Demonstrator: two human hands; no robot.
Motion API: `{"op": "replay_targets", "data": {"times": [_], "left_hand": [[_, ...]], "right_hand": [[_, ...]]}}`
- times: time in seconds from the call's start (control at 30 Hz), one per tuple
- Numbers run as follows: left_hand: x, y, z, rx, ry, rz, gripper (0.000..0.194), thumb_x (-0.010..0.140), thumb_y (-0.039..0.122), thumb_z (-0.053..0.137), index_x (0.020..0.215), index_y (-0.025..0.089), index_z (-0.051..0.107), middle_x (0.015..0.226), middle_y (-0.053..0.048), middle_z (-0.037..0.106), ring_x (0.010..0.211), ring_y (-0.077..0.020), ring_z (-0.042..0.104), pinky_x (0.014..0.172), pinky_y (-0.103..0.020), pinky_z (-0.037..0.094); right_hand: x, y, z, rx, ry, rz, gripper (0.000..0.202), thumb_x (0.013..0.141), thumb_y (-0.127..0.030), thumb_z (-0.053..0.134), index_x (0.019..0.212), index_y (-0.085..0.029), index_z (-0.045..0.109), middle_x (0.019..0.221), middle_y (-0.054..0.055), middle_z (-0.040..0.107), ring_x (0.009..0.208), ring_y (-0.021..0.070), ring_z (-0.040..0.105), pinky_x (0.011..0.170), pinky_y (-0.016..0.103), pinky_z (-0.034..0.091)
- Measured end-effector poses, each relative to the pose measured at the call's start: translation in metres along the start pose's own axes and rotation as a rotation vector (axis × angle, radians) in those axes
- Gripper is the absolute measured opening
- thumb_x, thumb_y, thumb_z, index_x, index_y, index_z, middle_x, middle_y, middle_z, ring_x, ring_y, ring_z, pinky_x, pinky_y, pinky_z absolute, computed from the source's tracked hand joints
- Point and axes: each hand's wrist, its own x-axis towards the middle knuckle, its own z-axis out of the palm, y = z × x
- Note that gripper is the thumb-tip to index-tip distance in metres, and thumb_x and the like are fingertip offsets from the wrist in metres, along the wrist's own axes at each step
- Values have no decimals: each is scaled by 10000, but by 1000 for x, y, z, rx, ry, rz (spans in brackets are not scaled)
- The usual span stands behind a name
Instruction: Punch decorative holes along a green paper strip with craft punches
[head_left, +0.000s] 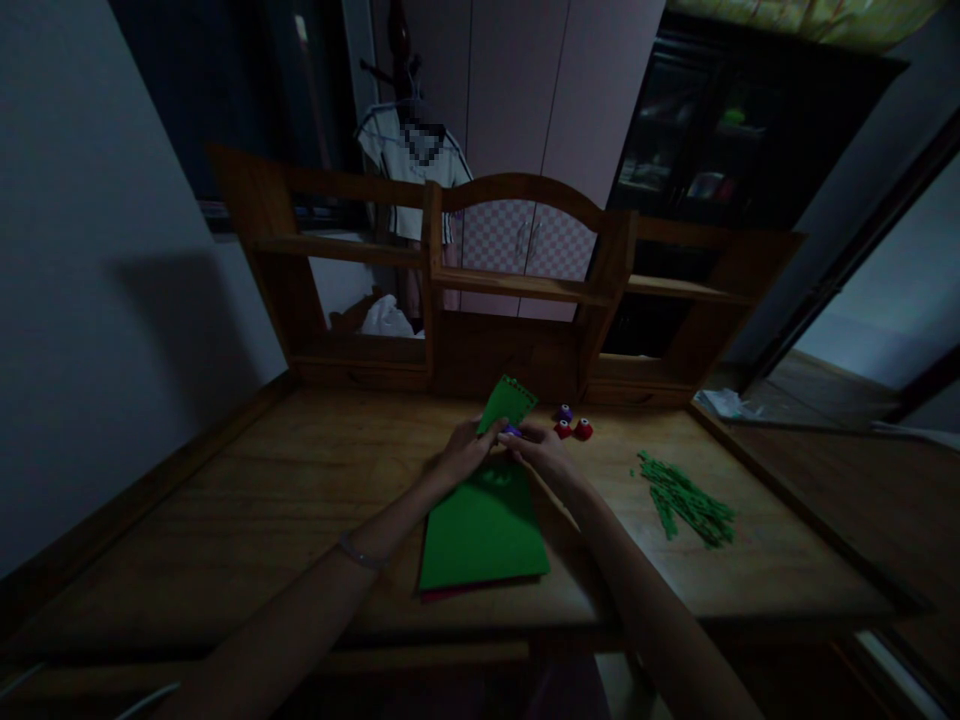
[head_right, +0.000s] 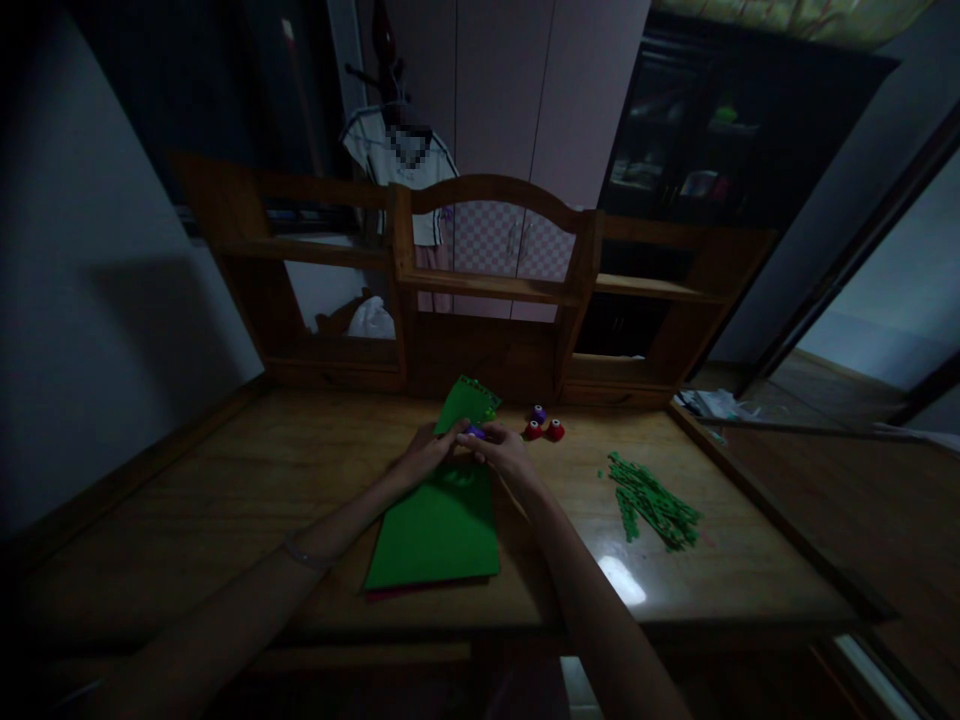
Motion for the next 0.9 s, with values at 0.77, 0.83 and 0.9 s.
{"op": "replay_targets", "data": {"times": [0.77,0.83,0.9], "left_hand": [[2,-4,2,40,-29,-13,489,806,554,422,752,134,666,619,-33,610,610,-162,552,522,-221,378],[3,-6,2,52,-41,-10,510,807,568,407,707,134,655,602,-32,601,596,-159,550,520,-222,379],[4,-8,2,62,-57,-5,528,807,580,397,674,132,643,590,-31,595,587,-158,549,524,-224,382]], "right_hand": [[2,8,-5,-35,-41,-21,368,678,-498,671,840,-168,653,702,6,613,575,112,486,540,241,331],[3,7,-5,-40,-42,-16,361,677,-498,671,830,-171,655,665,-1,595,563,113,477,537,244,327],[4,7,-5,-39,-38,0,345,673,-495,675,808,-177,655,623,-12,569,548,112,469,533,246,322]]}}
